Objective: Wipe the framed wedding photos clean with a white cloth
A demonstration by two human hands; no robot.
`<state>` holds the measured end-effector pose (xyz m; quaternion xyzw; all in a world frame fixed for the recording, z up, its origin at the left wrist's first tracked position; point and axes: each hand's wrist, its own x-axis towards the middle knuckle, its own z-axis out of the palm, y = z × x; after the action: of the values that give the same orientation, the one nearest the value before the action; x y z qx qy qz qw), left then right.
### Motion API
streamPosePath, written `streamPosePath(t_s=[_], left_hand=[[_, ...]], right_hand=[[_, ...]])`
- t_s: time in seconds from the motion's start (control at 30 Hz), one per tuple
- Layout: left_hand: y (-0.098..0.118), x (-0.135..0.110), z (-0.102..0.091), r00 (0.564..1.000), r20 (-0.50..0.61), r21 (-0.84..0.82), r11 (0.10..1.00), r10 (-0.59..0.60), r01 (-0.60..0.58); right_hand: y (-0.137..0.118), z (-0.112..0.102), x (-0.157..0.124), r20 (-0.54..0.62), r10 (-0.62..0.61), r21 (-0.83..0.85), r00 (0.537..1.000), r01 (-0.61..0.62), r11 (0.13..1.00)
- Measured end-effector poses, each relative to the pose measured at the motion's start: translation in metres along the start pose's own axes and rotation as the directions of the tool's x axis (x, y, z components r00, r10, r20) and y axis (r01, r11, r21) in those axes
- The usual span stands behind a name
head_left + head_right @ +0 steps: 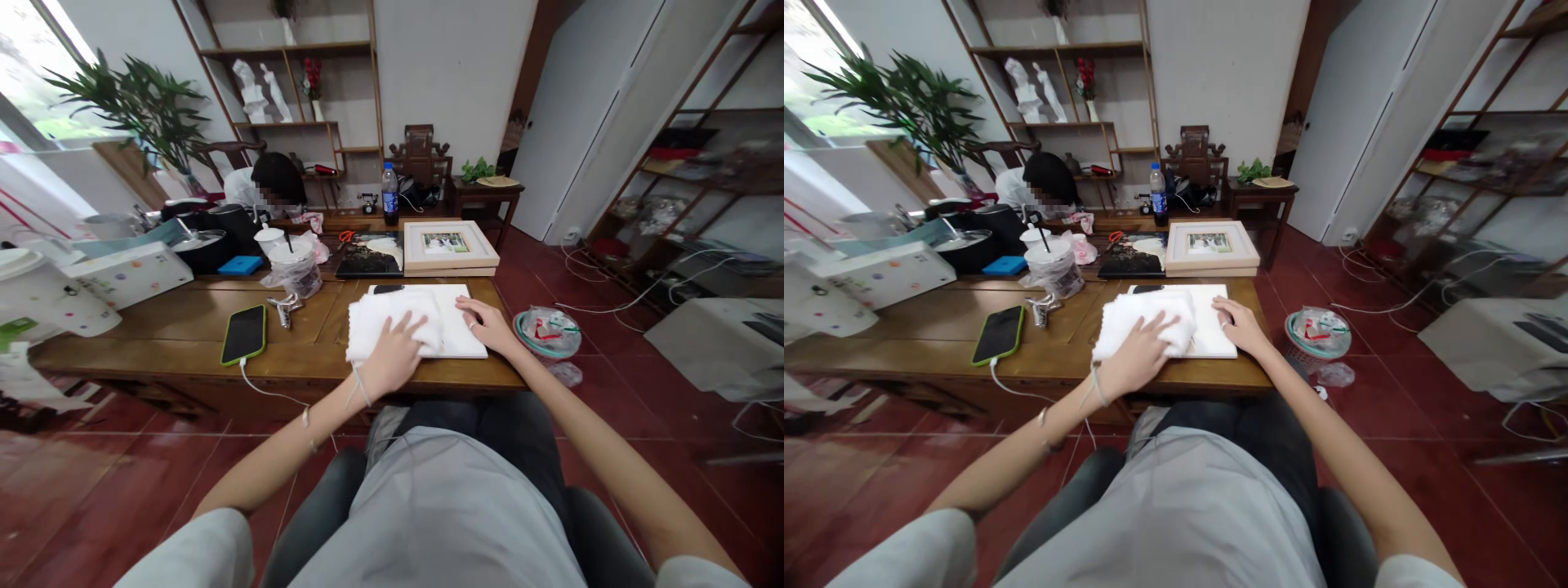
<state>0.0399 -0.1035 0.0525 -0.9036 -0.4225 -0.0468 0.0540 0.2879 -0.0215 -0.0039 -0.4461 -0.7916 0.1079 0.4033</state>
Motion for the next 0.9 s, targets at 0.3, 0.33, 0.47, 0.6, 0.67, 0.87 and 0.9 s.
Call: streamPosePath(t_s=[0.3, 0.33, 0.47, 0.6, 0.67, 0.87, 0.9], left_hand=[[0.019, -0.014, -0.014, 0.989, 0.055, -0.033, 0.99, 0.137, -0.135], [0.013, -0.004, -0.013, 0.989, 0.067, -0.038, 0.991, 0.129, -0.127], [-0.017, 0.047, -0.006, 0.994, 0.082, -0.033, 0.997, 0.065, -0.063], [-0.04, 0.088, 0.006, 0.997, 0.036, -0.035, 0.997, 0.064, -0.063], [-0.044, 0.098, 0.01, 0.999, 0.008, -0.013, 0.999, 0.043, -0.043], [-0.029, 0.084, 0.008, 0.999, 0.022, 0.021, 0.999, 0.025, -0.025], [-0.023, 0.075, 0.006, 0.999, 0.035, 0.025, 0.999, 0.038, -0.038]], right_hand=[[-0.001, -0.001, 0.001, 0.0, 0.0, 0.025, 1.0, 0.0, 1.0], [-0.001, -0.001, 0.001, 0.002, 0.004, 0.026, 1.0, -0.004, 1.0], [-0.001, -0.002, 0.0, 0.006, 0.005, 0.024, 1.0, -0.005, 1.0], [-0.002, -0.002, 0.0, 0.007, 0.017, 0.019, 1.0, -0.017, 1.0], [-0.003, -0.003, 0.0, 0.007, 0.024, 0.024, 1.0, -0.024, 0.999], [-0.003, -0.002, 0.0, 0.002, 0.022, 0.036, 1.0, -0.023, 0.999], [-0.003, -0.002, 0.0, 0.004, 0.02, 0.036, 1.0, -0.02, 0.999]])
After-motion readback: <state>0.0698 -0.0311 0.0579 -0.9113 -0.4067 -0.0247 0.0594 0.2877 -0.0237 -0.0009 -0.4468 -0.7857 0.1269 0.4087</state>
